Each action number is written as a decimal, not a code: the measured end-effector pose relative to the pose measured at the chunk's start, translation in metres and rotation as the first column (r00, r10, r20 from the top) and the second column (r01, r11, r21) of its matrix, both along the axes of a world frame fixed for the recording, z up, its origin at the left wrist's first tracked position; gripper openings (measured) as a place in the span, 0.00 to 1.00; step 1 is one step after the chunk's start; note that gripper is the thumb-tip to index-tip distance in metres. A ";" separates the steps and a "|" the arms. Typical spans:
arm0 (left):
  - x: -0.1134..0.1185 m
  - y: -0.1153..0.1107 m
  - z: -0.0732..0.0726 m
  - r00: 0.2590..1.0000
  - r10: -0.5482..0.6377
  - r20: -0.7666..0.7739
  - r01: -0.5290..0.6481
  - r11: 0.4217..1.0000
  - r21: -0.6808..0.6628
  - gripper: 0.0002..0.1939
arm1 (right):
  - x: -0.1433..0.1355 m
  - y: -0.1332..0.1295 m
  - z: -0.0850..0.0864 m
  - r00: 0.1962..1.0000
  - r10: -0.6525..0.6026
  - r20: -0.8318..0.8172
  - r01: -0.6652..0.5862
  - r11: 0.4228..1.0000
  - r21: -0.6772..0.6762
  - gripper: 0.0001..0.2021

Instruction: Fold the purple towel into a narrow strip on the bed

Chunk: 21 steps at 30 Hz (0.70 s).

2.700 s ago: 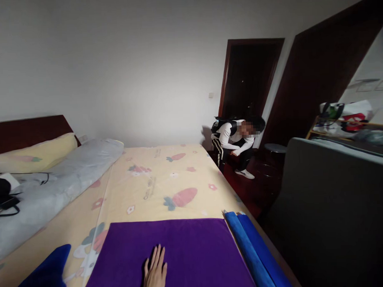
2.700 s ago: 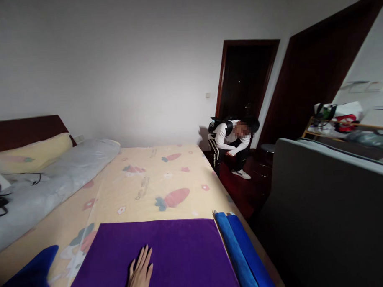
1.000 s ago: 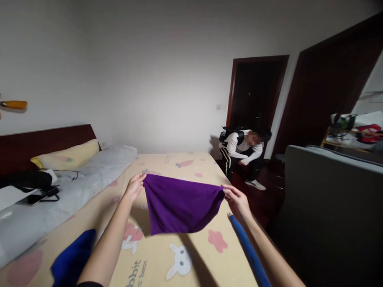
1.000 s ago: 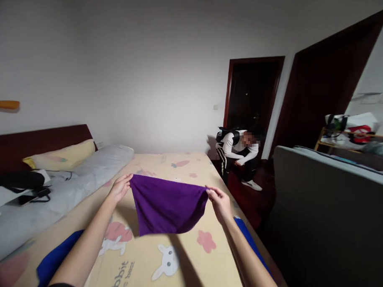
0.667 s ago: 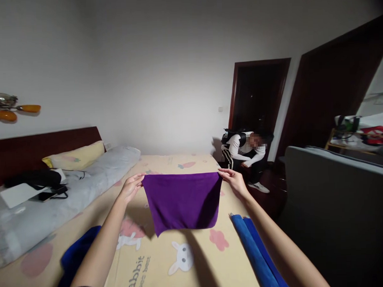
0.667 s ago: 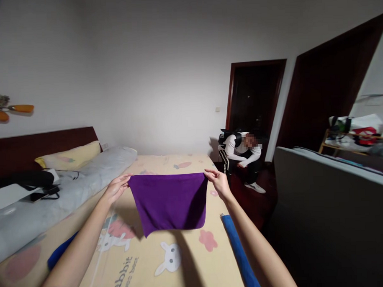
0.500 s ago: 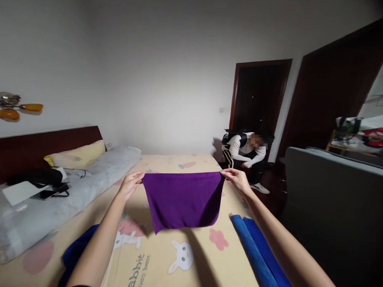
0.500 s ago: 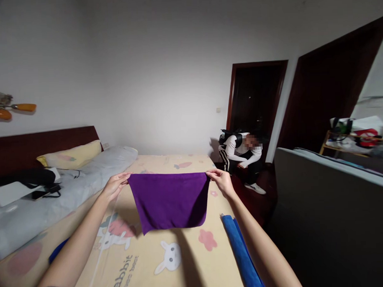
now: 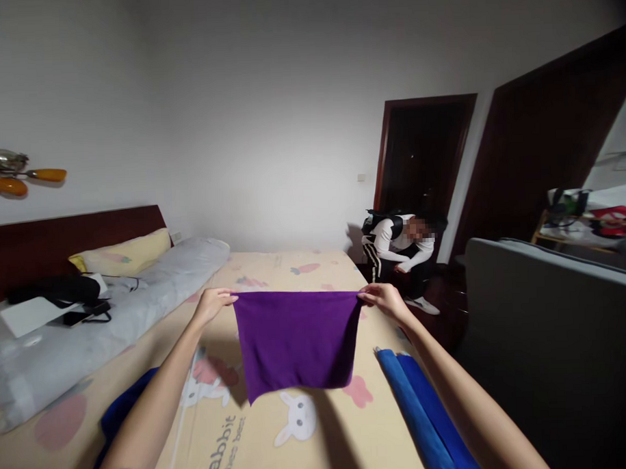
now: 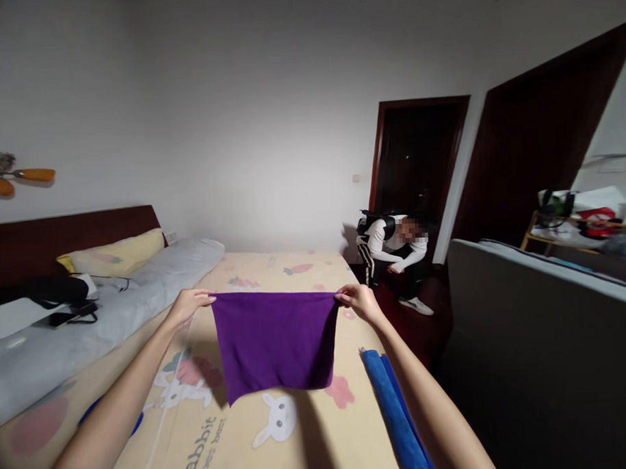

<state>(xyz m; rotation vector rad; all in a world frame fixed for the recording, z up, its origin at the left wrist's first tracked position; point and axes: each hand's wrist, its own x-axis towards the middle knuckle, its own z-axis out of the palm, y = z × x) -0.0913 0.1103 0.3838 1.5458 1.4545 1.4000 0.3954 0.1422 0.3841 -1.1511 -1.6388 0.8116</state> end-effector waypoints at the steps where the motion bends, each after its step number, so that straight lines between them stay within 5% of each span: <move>1: -0.002 0.001 -0.003 1.000 0.000 -0.030 0.000 1.000 -0.007 0.21 | 0.000 0.000 -0.003 1.000 0.008 0.029 -0.008 1.000 -0.008 0.22; 8: -0.012 0.025 -0.025 0.975 0.054 -0.214 -0.058 0.998 -0.011 0.15 | -0.006 0.020 -0.030 0.998 -0.009 0.059 0.012 0.999 -0.044 0.17; 16: 0.018 0.076 -0.069 0.958 0.231 -0.168 -0.239 0.971 -0.024 0.14 | -0.037 0.060 -0.074 0.982 -0.138 -0.131 0.126 0.988 -0.091 0.18; 21: 0.035 0.091 -0.066 0.965 0.255 -0.055 -0.249 0.963 0.100 0.15 | -0.033 0.074 -0.075 0.937 -0.222 -0.269 0.238 0.971 0.028 0.22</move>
